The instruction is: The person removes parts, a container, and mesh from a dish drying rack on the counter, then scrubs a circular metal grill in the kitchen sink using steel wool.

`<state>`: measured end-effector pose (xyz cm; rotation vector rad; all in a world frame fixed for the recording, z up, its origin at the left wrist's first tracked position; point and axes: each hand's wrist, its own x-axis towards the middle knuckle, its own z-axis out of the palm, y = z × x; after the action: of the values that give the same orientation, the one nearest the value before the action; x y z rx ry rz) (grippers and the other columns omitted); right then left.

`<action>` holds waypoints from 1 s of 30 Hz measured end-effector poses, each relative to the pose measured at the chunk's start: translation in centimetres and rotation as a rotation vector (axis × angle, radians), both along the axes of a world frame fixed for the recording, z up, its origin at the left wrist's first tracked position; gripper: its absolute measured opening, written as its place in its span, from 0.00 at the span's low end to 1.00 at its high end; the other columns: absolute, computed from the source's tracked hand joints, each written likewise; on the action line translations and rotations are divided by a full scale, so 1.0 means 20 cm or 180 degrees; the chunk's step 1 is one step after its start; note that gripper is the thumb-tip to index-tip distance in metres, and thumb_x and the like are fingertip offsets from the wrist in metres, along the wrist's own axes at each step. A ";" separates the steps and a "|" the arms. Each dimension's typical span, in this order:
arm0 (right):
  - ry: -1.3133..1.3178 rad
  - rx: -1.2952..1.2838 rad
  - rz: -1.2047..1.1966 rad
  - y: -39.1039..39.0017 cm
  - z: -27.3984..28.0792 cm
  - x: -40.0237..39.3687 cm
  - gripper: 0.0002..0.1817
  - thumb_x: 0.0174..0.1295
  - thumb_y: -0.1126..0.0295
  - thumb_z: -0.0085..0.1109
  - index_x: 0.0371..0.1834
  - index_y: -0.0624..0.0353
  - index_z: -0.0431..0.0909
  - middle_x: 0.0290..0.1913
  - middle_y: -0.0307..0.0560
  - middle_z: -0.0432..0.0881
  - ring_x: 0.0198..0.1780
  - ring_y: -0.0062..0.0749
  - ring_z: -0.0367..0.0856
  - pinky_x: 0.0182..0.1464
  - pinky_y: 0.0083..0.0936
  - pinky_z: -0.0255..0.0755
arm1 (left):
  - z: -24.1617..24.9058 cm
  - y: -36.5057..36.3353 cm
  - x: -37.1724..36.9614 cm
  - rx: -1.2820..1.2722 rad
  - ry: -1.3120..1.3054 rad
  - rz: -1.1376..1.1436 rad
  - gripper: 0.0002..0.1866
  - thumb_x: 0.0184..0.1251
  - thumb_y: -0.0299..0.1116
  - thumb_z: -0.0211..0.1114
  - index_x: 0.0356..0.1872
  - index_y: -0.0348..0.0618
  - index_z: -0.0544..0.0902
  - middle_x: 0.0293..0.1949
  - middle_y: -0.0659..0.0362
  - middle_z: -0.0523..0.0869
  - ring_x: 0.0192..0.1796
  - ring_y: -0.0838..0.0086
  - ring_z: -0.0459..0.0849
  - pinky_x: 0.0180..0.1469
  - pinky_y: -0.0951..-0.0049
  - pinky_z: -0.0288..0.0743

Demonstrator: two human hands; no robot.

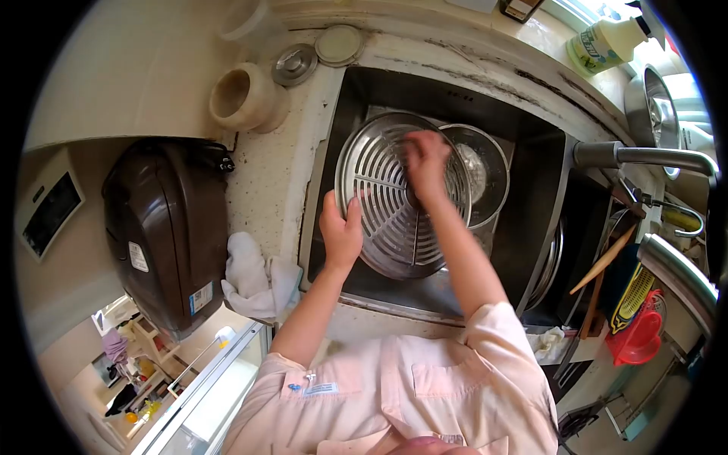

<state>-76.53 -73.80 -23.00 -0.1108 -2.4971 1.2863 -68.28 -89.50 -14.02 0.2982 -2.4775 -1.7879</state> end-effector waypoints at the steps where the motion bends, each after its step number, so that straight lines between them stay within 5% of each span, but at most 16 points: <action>1: -0.0140 0.0034 -0.0126 0.11 -0.11 -0.04 0.11 0.52 0.76 0.59 0.39 0.52 0.78 0.44 0.49 0.75 0.51 0.45 0.70 0.54 0.38 0.60 | -0.01 0.00 0.00 0.0077 0.0030 0.0107 0.08 0.64 0.26 0.55 0.43 0.36 0.75 0.38 0.55 0.84 0.40 0.70 0.81 0.46 0.72 0.72; 8: -0.0651 0.1754 -0.0861 0.61 -0.48 0.21 0.18 0.51 0.79 0.56 0.47 0.54 0.76 0.48 0.49 0.75 0.54 0.49 0.68 0.55 0.42 0.63 | 0.01 -0.06 -0.03 0.1501 -0.0787 0.0336 0.12 0.61 0.24 0.57 0.46 0.37 0.75 0.41 0.58 0.82 0.43 0.76 0.78 0.47 0.75 0.70; 9: -0.1491 0.1804 -0.0681 0.61 -0.46 0.23 0.16 0.52 0.79 0.55 0.47 0.58 0.76 0.48 0.50 0.77 0.53 0.46 0.72 0.55 0.39 0.66 | 0.03 -0.05 -0.04 0.1396 -0.0895 0.0376 0.13 0.60 0.25 0.58 0.47 0.37 0.74 0.42 0.59 0.81 0.43 0.77 0.77 0.48 0.76 0.69; 12: -0.1257 -0.0801 -0.0893 0.58 -0.37 0.19 0.12 0.56 0.76 0.55 0.45 0.60 0.77 0.46 0.52 0.79 0.50 0.45 0.76 0.53 0.34 0.69 | 0.12 0.00 -0.07 0.1344 -0.0817 0.0220 0.14 0.60 0.26 0.59 0.48 0.37 0.74 0.41 0.60 0.81 0.42 0.77 0.78 0.48 0.77 0.70; 14: -0.0601 -0.1070 -0.0585 0.40 -0.07 0.18 0.11 0.58 0.73 0.57 0.44 0.62 0.78 0.43 0.50 0.81 0.48 0.37 0.78 0.52 0.28 0.69 | 0.10 0.02 -0.08 0.1124 -0.0709 0.0077 0.14 0.60 0.26 0.60 0.47 0.37 0.75 0.40 0.58 0.82 0.42 0.75 0.79 0.46 0.75 0.71; 16: -0.0783 -0.2034 -0.0027 0.14 0.35 0.26 0.13 0.57 0.73 0.58 0.46 0.60 0.77 0.45 0.46 0.79 0.48 0.33 0.77 0.54 0.25 0.68 | 0.09 0.03 -0.07 0.0843 -0.0525 -0.0065 0.14 0.60 0.25 0.60 0.47 0.36 0.75 0.38 0.56 0.83 0.41 0.73 0.81 0.45 0.73 0.72; 17: -0.0404 -0.1669 0.0453 0.03 0.52 0.29 0.13 0.57 0.72 0.60 0.46 0.60 0.78 0.45 0.43 0.78 0.50 0.29 0.75 0.55 0.25 0.66 | 0.09 0.03 -0.06 0.0672 -0.0385 -0.0140 0.14 0.60 0.25 0.60 0.47 0.36 0.75 0.38 0.55 0.84 0.40 0.72 0.81 0.44 0.72 0.73; 19: 0.0137 -0.1094 0.1268 -0.12 0.63 0.29 0.14 0.52 0.74 0.63 0.43 0.59 0.78 0.43 0.47 0.77 0.48 0.40 0.75 0.54 0.30 0.66 | 0.15 0.07 -0.04 0.0063 0.0020 -0.0314 0.14 0.59 0.25 0.61 0.46 0.34 0.74 0.37 0.50 0.84 0.40 0.69 0.83 0.43 0.70 0.74; 22: 0.0515 -0.0590 0.0538 -0.11 0.52 0.00 0.08 0.53 0.71 0.61 0.37 0.58 0.78 0.39 0.50 0.76 0.46 0.45 0.72 0.50 0.36 0.64 | 0.18 0.09 0.02 -0.0133 0.0108 -0.0433 0.15 0.58 0.24 0.62 0.46 0.32 0.73 0.36 0.50 0.84 0.38 0.69 0.83 0.42 0.71 0.74; 24: -0.0106 -0.0364 -0.0395 -0.02 0.34 -0.24 0.07 0.54 0.70 0.59 0.36 0.58 0.77 0.39 0.52 0.76 0.44 0.47 0.73 0.48 0.40 0.65 | 0.23 0.11 0.06 0.0233 0.0052 -0.0405 0.15 0.58 0.23 0.61 0.46 0.29 0.72 0.34 0.50 0.84 0.36 0.69 0.82 0.40 0.71 0.74; 26: -0.0068 -0.0500 -0.0435 0.03 0.29 -0.25 0.08 0.55 0.70 0.59 0.37 0.58 0.78 0.39 0.53 0.77 0.42 0.49 0.74 0.46 0.41 0.67 | 0.23 0.11 0.04 0.0364 -0.0006 -0.0278 0.14 0.59 0.22 0.60 0.46 0.30 0.72 0.34 0.51 0.83 0.35 0.70 0.82 0.40 0.72 0.74; 28: 0.0369 -0.0964 0.0212 -0.10 0.55 -0.05 0.09 0.52 0.70 0.62 0.36 0.58 0.79 0.38 0.50 0.77 0.41 0.47 0.74 0.46 0.37 0.68 | 0.22 0.12 0.01 0.0084 0.0069 -0.0293 0.13 0.59 0.22 0.60 0.45 0.31 0.72 0.33 0.52 0.83 0.33 0.70 0.81 0.39 0.72 0.74; 30: 0.0473 -0.0382 0.0735 -0.21 0.77 0.10 0.10 0.51 0.70 0.63 0.36 0.57 0.80 0.39 0.49 0.77 0.45 0.45 0.73 0.49 0.35 0.67 | 0.22 0.15 0.01 0.0009 0.0072 -0.0324 0.13 0.60 0.23 0.60 0.46 0.31 0.72 0.33 0.52 0.83 0.33 0.70 0.81 0.39 0.72 0.74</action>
<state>-74.63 -78.02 -7.64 0.2435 -2.3587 1.4762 -68.07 -86.53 -9.66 0.1537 -2.5175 -1.8213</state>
